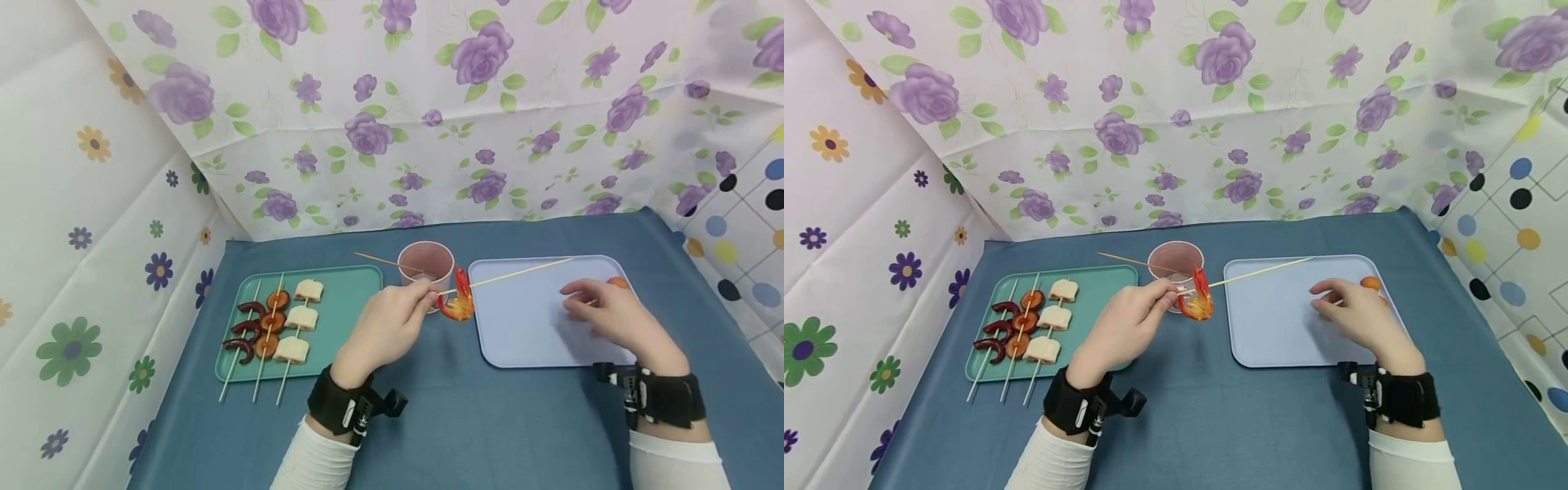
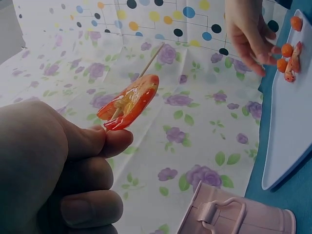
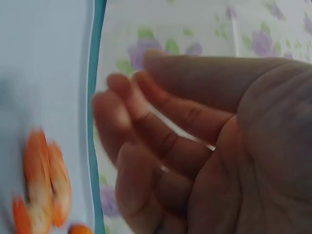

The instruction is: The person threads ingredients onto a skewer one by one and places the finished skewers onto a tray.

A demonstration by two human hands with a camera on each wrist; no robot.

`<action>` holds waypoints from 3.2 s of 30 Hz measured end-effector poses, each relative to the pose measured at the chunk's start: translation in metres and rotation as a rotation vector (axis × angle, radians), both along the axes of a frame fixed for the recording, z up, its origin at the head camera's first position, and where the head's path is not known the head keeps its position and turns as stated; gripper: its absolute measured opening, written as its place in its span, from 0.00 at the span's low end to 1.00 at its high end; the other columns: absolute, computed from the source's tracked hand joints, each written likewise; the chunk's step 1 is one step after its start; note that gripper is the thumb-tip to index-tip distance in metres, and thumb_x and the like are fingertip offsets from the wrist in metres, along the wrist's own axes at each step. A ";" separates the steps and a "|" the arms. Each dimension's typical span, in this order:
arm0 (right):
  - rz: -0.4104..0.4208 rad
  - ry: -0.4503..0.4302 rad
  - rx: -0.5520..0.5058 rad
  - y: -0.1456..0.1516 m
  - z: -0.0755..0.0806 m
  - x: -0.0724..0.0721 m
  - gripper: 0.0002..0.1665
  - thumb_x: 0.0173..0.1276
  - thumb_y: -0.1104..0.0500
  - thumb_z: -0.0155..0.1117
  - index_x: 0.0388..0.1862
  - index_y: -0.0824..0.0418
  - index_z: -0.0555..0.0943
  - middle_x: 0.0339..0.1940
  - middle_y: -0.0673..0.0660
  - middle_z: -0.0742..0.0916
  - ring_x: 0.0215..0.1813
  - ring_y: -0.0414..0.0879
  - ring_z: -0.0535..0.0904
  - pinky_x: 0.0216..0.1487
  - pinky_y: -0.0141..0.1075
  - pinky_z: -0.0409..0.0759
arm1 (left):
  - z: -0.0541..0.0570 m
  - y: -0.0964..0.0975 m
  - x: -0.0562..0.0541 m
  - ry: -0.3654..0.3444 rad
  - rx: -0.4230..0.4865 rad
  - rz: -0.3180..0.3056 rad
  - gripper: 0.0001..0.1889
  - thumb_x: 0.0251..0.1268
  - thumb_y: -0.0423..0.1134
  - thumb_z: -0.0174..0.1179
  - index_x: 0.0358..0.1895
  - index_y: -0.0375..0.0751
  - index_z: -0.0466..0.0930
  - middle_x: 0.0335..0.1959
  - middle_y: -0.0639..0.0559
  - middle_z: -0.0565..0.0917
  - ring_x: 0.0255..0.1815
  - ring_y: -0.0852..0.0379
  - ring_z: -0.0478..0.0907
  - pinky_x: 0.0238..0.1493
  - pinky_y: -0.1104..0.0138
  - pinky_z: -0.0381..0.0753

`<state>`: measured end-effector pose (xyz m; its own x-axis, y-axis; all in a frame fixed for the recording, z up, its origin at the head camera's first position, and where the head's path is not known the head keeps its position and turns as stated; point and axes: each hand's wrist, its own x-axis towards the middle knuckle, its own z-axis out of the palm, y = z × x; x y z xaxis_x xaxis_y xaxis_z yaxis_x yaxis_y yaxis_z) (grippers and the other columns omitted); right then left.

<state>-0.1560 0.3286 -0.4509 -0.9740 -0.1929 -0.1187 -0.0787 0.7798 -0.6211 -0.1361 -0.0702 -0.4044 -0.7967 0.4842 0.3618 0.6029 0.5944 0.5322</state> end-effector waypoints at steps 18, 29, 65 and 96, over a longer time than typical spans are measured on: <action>-0.240 -0.107 0.140 0.031 -0.014 0.006 0.25 0.71 0.56 0.74 0.61 0.69 0.81 0.53 0.72 0.86 0.47 0.65 0.79 0.39 0.54 0.76 | 0.001 -0.002 0.000 -0.007 -0.001 0.013 0.08 0.85 0.42 0.58 0.42 0.46 0.81 0.21 0.58 0.68 0.20 0.60 0.65 0.25 0.65 0.62; -0.267 -0.116 0.196 0.030 -0.025 0.003 0.22 0.67 0.58 0.78 0.54 0.69 0.83 0.46 0.73 0.85 0.42 0.67 0.78 0.37 0.56 0.76 | 0.002 -0.005 -0.002 -0.026 -0.008 0.020 0.07 0.85 0.42 0.58 0.45 0.46 0.82 0.20 0.58 0.68 0.20 0.60 0.66 0.24 0.65 0.63; -0.082 -0.153 0.176 0.029 -0.022 -0.002 0.21 0.71 0.53 0.76 0.50 0.69 0.84 0.33 0.58 0.85 0.36 0.55 0.78 0.34 0.44 0.71 | 0.004 -0.011 -0.003 -0.038 0.004 0.049 0.07 0.85 0.40 0.59 0.48 0.43 0.85 0.20 0.58 0.69 0.19 0.60 0.65 0.24 0.65 0.63; -0.079 0.036 -0.313 -0.008 0.001 -0.004 0.28 0.91 0.43 0.43 0.60 0.67 0.77 0.40 0.57 0.92 0.37 0.48 0.86 0.37 0.39 0.77 | 0.000 -0.011 -0.005 -0.027 -0.002 0.044 0.07 0.85 0.41 0.58 0.47 0.45 0.84 0.20 0.57 0.68 0.19 0.60 0.65 0.24 0.65 0.62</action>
